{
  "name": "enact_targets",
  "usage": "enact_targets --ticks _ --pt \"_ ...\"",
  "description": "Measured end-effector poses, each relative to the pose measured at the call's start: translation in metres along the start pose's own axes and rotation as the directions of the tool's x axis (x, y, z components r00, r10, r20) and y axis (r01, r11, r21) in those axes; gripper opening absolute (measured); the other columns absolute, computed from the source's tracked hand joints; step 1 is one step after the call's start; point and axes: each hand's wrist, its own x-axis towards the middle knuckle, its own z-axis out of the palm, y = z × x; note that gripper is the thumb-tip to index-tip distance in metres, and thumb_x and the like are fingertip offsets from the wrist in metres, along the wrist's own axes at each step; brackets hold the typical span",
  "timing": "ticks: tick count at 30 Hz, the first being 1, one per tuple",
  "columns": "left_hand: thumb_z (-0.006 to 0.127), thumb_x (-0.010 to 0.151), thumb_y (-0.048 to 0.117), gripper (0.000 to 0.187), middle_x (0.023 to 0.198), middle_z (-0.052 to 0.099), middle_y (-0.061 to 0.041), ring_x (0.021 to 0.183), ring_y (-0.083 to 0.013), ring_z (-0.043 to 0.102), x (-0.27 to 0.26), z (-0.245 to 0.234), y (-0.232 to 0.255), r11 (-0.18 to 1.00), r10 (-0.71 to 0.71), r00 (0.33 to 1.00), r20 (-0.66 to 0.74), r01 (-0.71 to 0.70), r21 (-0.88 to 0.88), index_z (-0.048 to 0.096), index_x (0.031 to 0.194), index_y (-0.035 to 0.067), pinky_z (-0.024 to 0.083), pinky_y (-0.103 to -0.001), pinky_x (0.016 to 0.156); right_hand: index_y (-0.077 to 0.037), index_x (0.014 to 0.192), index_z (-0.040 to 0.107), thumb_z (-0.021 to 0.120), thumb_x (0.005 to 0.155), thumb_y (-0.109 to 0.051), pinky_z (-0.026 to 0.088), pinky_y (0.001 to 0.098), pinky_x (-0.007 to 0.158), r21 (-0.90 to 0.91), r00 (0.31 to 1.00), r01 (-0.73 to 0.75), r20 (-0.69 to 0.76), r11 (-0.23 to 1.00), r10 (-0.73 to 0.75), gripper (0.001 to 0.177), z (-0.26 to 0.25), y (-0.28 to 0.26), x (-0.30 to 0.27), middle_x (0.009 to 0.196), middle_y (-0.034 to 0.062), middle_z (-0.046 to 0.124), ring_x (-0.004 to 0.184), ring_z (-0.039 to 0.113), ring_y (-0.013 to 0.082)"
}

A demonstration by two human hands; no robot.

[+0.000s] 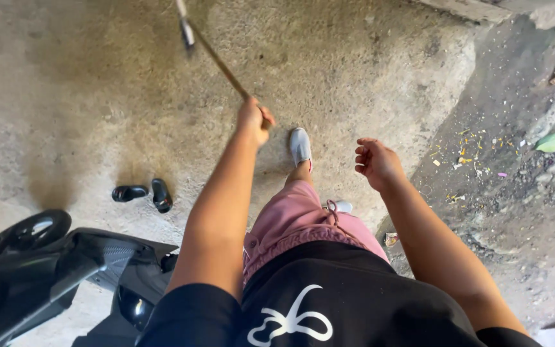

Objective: Sweeping the concrete floor of a garage area using a small broom.

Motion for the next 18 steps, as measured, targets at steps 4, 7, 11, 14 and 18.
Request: enact_targets --ticks 4,7,11,14,18 --pt "0.043 0.108 0.041 0.037 0.061 0.049 -0.005 0.045 -0.0177 0.047 0.07 0.023 -0.035 0.983 0.0 1.0 -0.006 0.001 0.182 0.049 0.088 0.01 0.044 -0.034 0.044 -0.011 0.109 0.063 0.057 0.1 -0.02 0.049 0.0342 0.064 0.051 0.999 -0.019 -0.045 0.998 0.022 0.014 -0.018 0.007 -0.002 0.083 0.0014 0.063 0.071 0.059 0.0158" --pt "0.052 0.101 0.018 0.018 0.066 0.056 -0.01 0.049 -0.0227 0.056 0.044 0.06 -0.123 0.779 -0.049 0.996 -0.076 0.086 0.621 0.057 0.091 0.005 0.048 -0.04 0.042 -0.011 0.11 0.063 0.056 0.1 -0.019 0.05 0.0349 0.067 0.091 0.997 -0.005 -0.078 0.996 0.012 0.015 -0.03 0.01 -0.003 0.087 0.0016 0.065 0.075 0.062 0.0168" --pt "0.043 0.103 0.032 0.034 0.059 0.056 -0.012 0.043 -0.0243 0.053 -0.04 0.095 -0.209 0.518 -0.24 0.971 -0.003 0.131 0.845 0.054 0.087 0.003 0.042 -0.041 0.038 -0.012 0.112 0.064 0.053 0.1 -0.022 0.054 0.037 0.071 0.116 0.985 -0.034 -0.165 0.993 0.053 0.019 -0.024 -0.004 -0.013 0.092 0.0011 0.068 0.081 0.067 0.0173" --pt "0.05 0.103 0.037 0.034 0.057 0.049 -0.002 0.041 -0.015 0.045 -0.068 0.098 -0.233 0.59 -0.366 0.926 0.093 0.153 0.793 0.055 0.084 0.009 0.037 -0.033 0.037 -0.01 0.109 0.062 0.052 0.104 -0.03 0.055 0.0389 0.066 0.159 0.997 -0.04 -0.055 0.986 0.05 0.022 -0.049 0.018 0.015 0.086 0.0034 0.067 0.074 0.066 0.0191" --pt "0.044 0.107 0.043 0.038 0.058 0.044 0.002 0.041 -0.0123 0.044 -0.11 0.075 -0.253 0.792 -0.369 0.915 0.166 0.216 0.571 0.05 0.082 0.015 0.035 -0.031 0.036 -0.002 0.118 0.078 0.051 0.111 -0.041 0.033 0.0388 0.045 -0.026 0.989 -0.105 0.098 0.994 0.107 0.048 -0.03 0.016 0.013 0.071 0.0088 0.06 0.048 0.033 0.0206"
